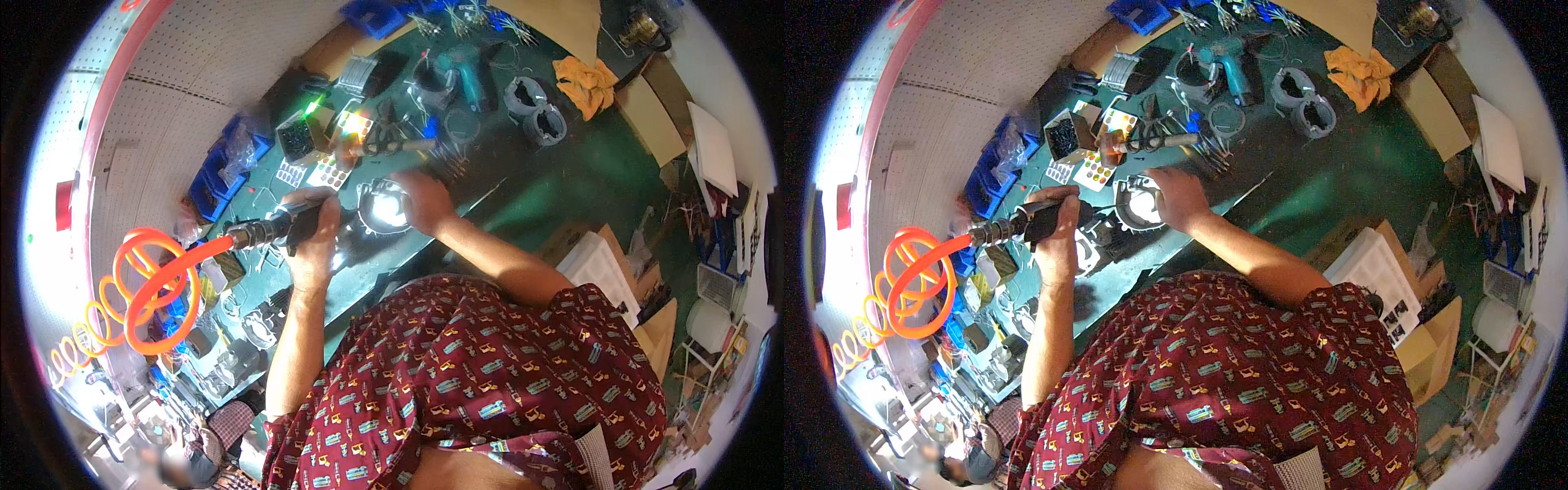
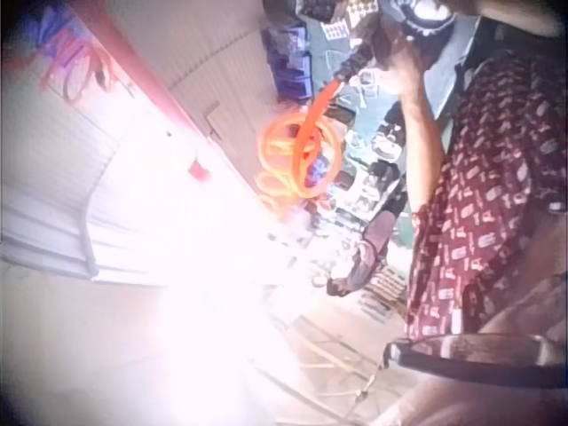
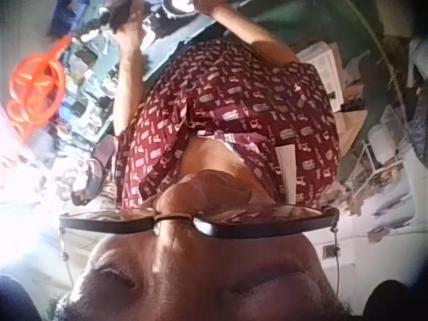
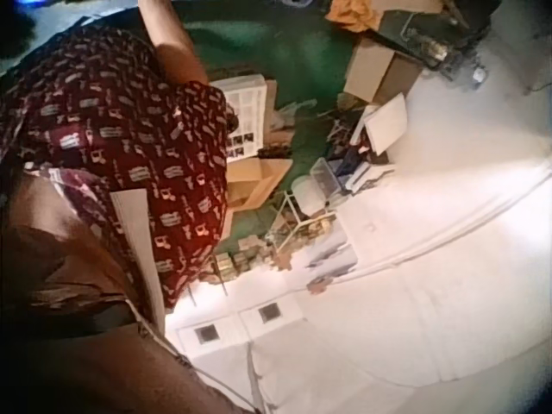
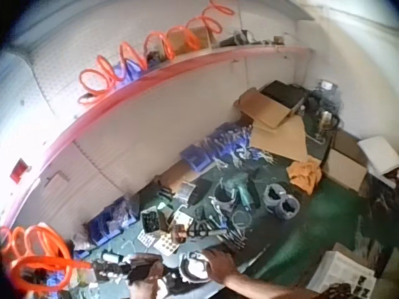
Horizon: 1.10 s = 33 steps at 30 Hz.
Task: The person uses a cordless drill to fasten screws into circular metal housings on a workbench, then switches to a pneumatic air gun to blow dust off the assembled units. The person handles multiple housings one at a time, moving them across the table as they work.
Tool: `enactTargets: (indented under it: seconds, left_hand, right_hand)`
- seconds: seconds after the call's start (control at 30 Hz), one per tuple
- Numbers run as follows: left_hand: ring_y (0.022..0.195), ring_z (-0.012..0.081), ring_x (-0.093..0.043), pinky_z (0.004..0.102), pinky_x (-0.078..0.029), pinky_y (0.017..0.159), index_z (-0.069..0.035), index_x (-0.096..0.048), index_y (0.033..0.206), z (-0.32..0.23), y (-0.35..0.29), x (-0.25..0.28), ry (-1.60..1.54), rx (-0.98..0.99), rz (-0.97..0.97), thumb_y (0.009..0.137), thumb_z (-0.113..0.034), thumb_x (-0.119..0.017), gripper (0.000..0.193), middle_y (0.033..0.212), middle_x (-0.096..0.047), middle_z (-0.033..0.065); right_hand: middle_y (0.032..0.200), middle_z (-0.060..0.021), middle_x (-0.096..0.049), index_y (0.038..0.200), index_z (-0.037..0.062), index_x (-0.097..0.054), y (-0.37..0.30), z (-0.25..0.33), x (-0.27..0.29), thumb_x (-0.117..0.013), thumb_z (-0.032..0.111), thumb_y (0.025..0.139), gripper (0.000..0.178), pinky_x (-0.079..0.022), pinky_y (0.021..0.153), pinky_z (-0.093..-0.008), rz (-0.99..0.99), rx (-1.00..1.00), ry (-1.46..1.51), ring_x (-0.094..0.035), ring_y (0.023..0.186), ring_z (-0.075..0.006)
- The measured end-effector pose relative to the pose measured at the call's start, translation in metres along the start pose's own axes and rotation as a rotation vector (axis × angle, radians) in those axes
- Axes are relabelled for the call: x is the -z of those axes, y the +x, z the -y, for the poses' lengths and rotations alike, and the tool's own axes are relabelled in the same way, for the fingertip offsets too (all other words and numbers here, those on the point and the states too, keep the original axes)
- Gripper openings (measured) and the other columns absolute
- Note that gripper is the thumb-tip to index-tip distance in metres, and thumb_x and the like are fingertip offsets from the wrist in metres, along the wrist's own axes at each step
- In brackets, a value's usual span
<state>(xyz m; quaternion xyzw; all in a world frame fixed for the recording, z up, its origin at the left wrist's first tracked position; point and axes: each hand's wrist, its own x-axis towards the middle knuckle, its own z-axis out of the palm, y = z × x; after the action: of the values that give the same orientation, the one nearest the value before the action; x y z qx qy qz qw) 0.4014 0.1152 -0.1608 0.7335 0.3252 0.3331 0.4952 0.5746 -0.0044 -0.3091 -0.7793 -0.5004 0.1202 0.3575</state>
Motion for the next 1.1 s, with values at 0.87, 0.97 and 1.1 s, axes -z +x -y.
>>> enactTargets:
  seconds: [0.87,0.97,1.1]
  left_hand:
    - [0.096,0.0158,-0.060,0.0362,-0.050,0.089,-0.006,-0.056,0.104,0.017,-0.004,0.003,-0.115,-0.004,0.013,0.088,-0.008,-0.069,0.021,0.105,-0.065,0.0093]
    - [0.095,0.0157,-0.060,0.0367,-0.050,0.089,-0.006,-0.057,0.101,0.021,-0.002,0.005,-0.076,-0.032,0.027,0.087,-0.007,-0.070,0.020,0.103,-0.065,0.0081]
    - [0.090,0.0164,-0.062,0.0351,-0.052,0.086,-0.006,-0.059,0.102,0.011,-0.006,0.000,-0.143,-0.008,0.016,0.085,-0.003,-0.072,0.022,0.102,-0.066,0.0082]
  right_hand:
    - [0.131,-0.0170,-0.058,0.137,0.0080,-0.048,-0.004,0.015,-0.011,-0.056,0.009,0.089,0.049,-0.042,0.096,-0.0553,0.076,-0.069,-0.057,-0.057,0.119,-0.0341]
    - [0.128,-0.0177,-0.059,0.136,0.0074,-0.049,-0.004,0.011,-0.014,-0.056,0.009,0.088,0.048,-0.044,0.093,-0.0550,0.030,-0.036,-0.036,-0.058,0.117,-0.0350]
    - [0.117,-0.0177,-0.064,0.132,0.0063,-0.052,-0.003,0.008,-0.014,-0.057,0.007,0.086,0.047,-0.047,0.087,-0.0528,-0.020,0.010,-0.032,-0.062,0.107,-0.0368]
